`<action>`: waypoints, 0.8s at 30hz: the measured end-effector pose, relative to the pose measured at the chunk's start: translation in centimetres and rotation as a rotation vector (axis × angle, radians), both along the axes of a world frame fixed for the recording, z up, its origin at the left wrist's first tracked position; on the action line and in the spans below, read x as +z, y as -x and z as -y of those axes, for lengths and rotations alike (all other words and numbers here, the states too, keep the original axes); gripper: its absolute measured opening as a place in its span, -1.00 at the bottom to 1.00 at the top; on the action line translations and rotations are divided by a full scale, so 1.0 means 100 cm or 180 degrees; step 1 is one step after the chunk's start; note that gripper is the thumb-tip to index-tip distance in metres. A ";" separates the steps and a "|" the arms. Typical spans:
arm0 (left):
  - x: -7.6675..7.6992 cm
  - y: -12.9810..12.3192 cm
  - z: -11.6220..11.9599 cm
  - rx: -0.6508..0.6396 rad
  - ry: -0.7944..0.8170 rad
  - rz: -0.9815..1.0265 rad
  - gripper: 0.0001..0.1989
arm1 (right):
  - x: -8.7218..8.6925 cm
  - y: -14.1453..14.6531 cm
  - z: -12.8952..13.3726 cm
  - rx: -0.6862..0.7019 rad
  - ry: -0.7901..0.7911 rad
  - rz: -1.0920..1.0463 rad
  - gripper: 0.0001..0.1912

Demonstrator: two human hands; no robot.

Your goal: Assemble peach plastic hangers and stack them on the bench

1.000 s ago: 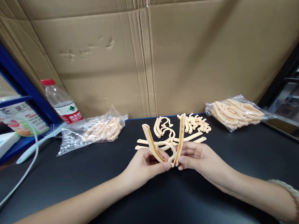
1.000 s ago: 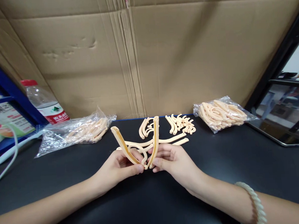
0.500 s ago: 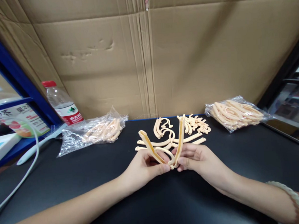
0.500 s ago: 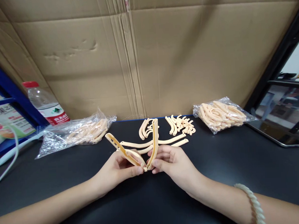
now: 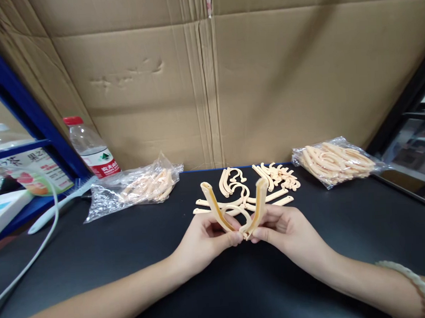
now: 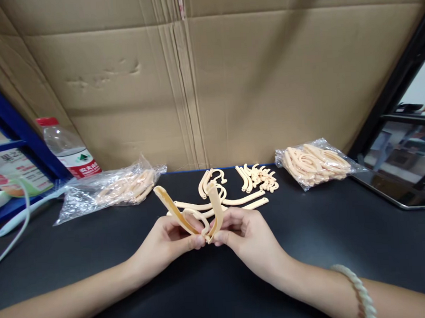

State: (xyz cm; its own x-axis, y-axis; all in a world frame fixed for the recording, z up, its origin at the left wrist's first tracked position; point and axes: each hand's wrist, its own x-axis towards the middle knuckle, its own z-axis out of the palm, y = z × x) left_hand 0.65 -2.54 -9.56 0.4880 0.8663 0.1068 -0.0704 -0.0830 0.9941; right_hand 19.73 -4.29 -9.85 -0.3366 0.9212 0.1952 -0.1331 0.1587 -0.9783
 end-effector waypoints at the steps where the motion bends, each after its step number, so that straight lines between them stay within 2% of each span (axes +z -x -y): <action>1: 0.000 0.000 0.000 0.0033 -0.0012 -0.0010 -0.88 | 0.000 0.001 0.000 -0.0017 -0.0002 -0.0014 -0.87; 12: 0.003 -0.003 0.001 0.0465 0.0151 0.0113 -0.82 | 0.000 0.002 -0.001 -0.0238 0.0191 -0.0047 -0.78; 15: 0.003 -0.001 0.001 0.0690 0.0271 0.0207 -0.78 | 0.008 -0.010 -0.008 -0.0350 0.0190 -0.0027 -0.78; 17: 0.002 0.001 0.000 0.0859 0.0361 0.0335 -0.74 | 0.016 -0.025 -0.018 -0.0251 0.0109 0.0092 -0.76; 21: 0.004 0.007 -0.006 0.1110 0.0513 0.0531 -0.68 | 0.038 -0.065 -0.040 0.0276 -0.0223 0.1035 -0.77; 24: 0.007 0.013 -0.012 0.1380 0.0441 0.0529 -0.66 | 0.046 -0.086 -0.051 0.0520 -0.0577 0.1922 -0.79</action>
